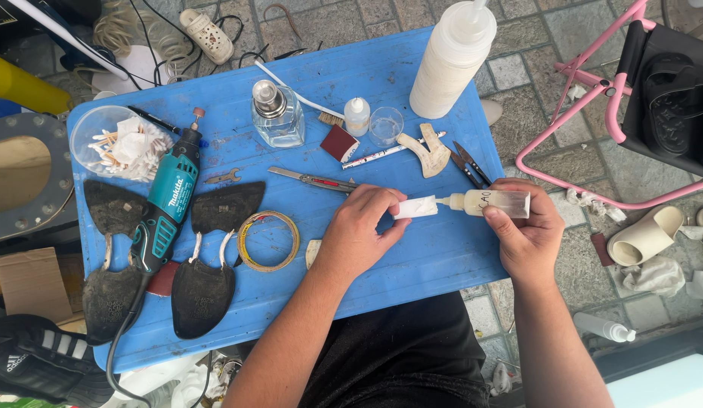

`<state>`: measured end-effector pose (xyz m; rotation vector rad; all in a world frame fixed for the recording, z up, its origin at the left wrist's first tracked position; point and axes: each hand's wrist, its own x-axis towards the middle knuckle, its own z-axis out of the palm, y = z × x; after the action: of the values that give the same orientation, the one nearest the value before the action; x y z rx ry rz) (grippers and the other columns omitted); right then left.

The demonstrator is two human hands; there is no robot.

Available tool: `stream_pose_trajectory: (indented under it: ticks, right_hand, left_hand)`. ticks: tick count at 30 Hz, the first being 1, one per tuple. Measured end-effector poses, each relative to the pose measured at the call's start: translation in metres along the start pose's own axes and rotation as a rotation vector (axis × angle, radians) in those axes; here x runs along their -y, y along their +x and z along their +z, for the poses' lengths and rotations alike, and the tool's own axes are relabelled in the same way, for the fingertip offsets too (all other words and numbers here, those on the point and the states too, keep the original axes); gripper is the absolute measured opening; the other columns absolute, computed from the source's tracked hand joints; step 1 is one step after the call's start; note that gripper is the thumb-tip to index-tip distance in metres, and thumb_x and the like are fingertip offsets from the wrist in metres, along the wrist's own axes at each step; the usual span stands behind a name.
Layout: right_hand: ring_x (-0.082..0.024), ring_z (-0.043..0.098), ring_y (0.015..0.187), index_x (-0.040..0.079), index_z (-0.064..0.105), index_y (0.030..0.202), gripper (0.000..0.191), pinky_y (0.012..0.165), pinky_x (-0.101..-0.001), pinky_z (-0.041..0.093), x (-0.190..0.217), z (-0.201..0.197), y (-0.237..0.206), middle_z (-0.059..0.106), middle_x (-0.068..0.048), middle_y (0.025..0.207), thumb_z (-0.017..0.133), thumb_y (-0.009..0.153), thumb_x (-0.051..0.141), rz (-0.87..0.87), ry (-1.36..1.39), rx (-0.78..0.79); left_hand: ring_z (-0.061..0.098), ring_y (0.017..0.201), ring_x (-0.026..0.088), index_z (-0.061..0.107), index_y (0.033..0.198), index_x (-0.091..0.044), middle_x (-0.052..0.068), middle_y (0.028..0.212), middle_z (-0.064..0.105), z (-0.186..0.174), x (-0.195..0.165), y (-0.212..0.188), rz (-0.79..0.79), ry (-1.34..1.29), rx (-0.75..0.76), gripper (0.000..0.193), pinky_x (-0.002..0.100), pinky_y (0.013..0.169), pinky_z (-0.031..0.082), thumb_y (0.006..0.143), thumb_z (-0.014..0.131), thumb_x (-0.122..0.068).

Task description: The person applies glue to a white foam pad and rubs it onto two beige shoe insole pieces on a blue workbench. The person then picks up a black shoe and briefly handles it before returning to the foam pad.

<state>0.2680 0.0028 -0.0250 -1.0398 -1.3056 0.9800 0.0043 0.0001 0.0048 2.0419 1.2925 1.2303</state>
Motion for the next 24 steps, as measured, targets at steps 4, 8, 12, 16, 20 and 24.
stream_pose_trajectory:
  ticks: [4, 8, 12, 16, 20, 24]
  right_hand:
    - [-0.013, 0.067, 0.113, 0.0, 0.062, 0.125, 0.032, 0.097, -0.0267, 0.056, -0.0006, -0.0004, -0.0006, 0.067, -0.01, 0.128, 0.076, 0.097, 0.006, 0.019, -0.003, -0.005]
    - [-0.013, 0.067, 0.113, 0.0, 0.061, 0.125, 0.032, 0.099, -0.0268, 0.056, -0.0015, 0.0, -0.0007, 0.067, -0.01, 0.128, 0.076, 0.097, 0.006, 0.017, 0.011, -0.005]
    - [-0.013, 0.067, 0.114, 0.0, 0.061, 0.125, 0.032, 0.101, -0.0273, 0.056, -0.0019, 0.0001, 0.0005, 0.067, -0.009, 0.129, 0.076, 0.098, 0.006, -0.006, 0.026, 0.002]
    - [-0.013, 0.066, 0.113, 0.0, 0.062, 0.125, 0.032, 0.099, -0.0265, 0.055, -0.0009, -0.0012, 0.0003, 0.066, -0.009, 0.129, 0.076, 0.097, 0.006, -0.007, -0.002, 0.011]
    - [-0.013, 0.066, 0.113, 0.0, 0.062, 0.124, 0.032, 0.098, -0.0266, 0.055, 0.0003, -0.0017, -0.0011, 0.067, -0.01, 0.129, 0.077, 0.096, 0.006, -0.014, -0.025, 0.032]
    - [-0.014, 0.066, 0.112, 0.0, 0.062, 0.124, 0.033, 0.099, -0.0269, 0.055, 0.0005, -0.0007, -0.0006, 0.067, -0.011, 0.128, 0.078, 0.095, 0.006, -0.021, 0.0, 0.057]
  left_hand:
    - [0.069, 0.095, 0.021, 0.065, 0.105, -0.007, 0.002, 0.09, 0.068, -0.0003, -0.0005, -0.0004, -0.014, -0.007, 0.005, 0.032, 0.036, 0.079, 0.059, 0.08, 0.085, -0.006]
    - [0.069, 0.096, 0.021, 0.065, 0.104, -0.008, 0.002, 0.091, 0.067, -0.0006, -0.0011, -0.0004, -0.006, -0.01, -0.002, 0.031, 0.036, 0.08, 0.059, 0.08, 0.085, -0.006]
    - [0.069, 0.096, 0.021, 0.066, 0.105, -0.008, 0.002, 0.091, 0.068, -0.0007, -0.0013, 0.0001, 0.0, -0.009, -0.006, 0.031, 0.036, 0.08, 0.059, 0.08, 0.085, -0.006]
    - [0.069, 0.095, 0.021, 0.065, 0.106, -0.007, 0.002, 0.091, 0.068, -0.0011, -0.0002, -0.0001, -0.005, -0.013, 0.0, 0.033, 0.036, 0.079, 0.059, 0.08, 0.085, -0.006]
    - [0.068, 0.094, 0.021, 0.065, 0.106, -0.007, 0.002, 0.09, 0.067, 0.0004, 0.0007, -0.0006, -0.014, -0.013, 0.005, 0.033, 0.035, 0.078, 0.059, 0.08, 0.085, -0.006]
    - [0.068, 0.095, 0.021, 0.065, 0.106, -0.007, 0.002, 0.091, 0.068, 0.0007, 0.0013, -0.0008, -0.015, 0.0, -0.001, 0.033, 0.036, 0.079, 0.059, 0.081, 0.085, -0.006]
